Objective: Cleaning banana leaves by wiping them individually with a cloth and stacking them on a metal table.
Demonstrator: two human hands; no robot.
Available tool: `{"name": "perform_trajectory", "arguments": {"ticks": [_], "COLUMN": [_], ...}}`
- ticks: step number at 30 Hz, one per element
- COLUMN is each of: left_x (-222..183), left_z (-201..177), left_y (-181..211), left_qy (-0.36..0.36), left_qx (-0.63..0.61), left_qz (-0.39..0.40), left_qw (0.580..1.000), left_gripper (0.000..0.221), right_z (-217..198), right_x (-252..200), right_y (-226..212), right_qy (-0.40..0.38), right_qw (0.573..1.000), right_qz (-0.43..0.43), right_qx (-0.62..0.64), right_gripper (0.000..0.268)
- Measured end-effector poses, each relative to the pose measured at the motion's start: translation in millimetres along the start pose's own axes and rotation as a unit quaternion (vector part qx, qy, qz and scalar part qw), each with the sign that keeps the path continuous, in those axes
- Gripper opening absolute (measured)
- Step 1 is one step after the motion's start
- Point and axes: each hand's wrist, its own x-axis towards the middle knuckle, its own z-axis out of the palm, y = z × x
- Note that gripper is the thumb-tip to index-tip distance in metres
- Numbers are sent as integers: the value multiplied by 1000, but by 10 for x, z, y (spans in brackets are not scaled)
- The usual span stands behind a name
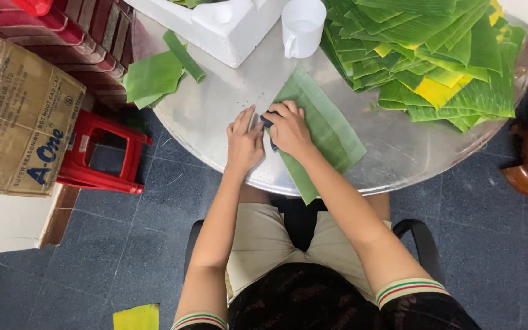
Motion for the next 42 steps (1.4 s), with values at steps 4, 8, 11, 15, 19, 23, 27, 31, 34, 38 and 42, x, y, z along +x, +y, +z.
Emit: {"name": "perform_trajectory", "arguments": {"ticks": [4, 8, 11, 15, 19, 23, 27, 31, 34, 38, 42], "left_x": [-41, -39, -19, 10, -17, -31, -15, 31, 167, 352, 411], "left_z": [30, 9, -9, -60, 16, 51, 15, -21, -127, -162, -167], "left_y": [-46, -20, -12, 36, -35, -51, 23, 103, 177, 73, 6], "left_qy": [2, 4, -22, -36, -41, -41, -37, -37, -92, -136, -150], "left_qx": [-19, -29, 2, 46, 69, 68, 78, 91, 147, 164, 141], "left_qz": [-7, -13, -25, -25, -19, -16, -16, -11, -25, -53, -75], "left_qw": [1000, 999, 999, 998, 997, 997, 996, 995, 985, 976, 976], "left_gripper": [17, 23, 29, 32, 33, 32, 33, 47, 56, 55, 57], "right_z": [113, 118, 25, 41, -77, -378, -632, -856, -939, -983, -370], "right_x": [-28, -31, -32, -94, -407, -885, -1343, -1472, -1137, -254, 446], "right_y": [49, 91, 39, 77, 67, -93, -158, -166, -105, -107, 103], "right_qy": [43, 14, -4, 6, 7, 35, 59, 68, 42, 154, 223], "right_qw": [999, 999, 1000, 1000, 999, 996, 989, 974, 971, 963, 963], "right_qz": [-7, 1, 2, -29, -46, -67, -107, -141, -137, -87, -88], "right_qx": [13, 32, 30, 7, 24, 56, 89, 163, 190, 205, 121], "right_gripper": [16, 19, 26, 23, 24, 26, 28, 33, 29, 26, 28]}}
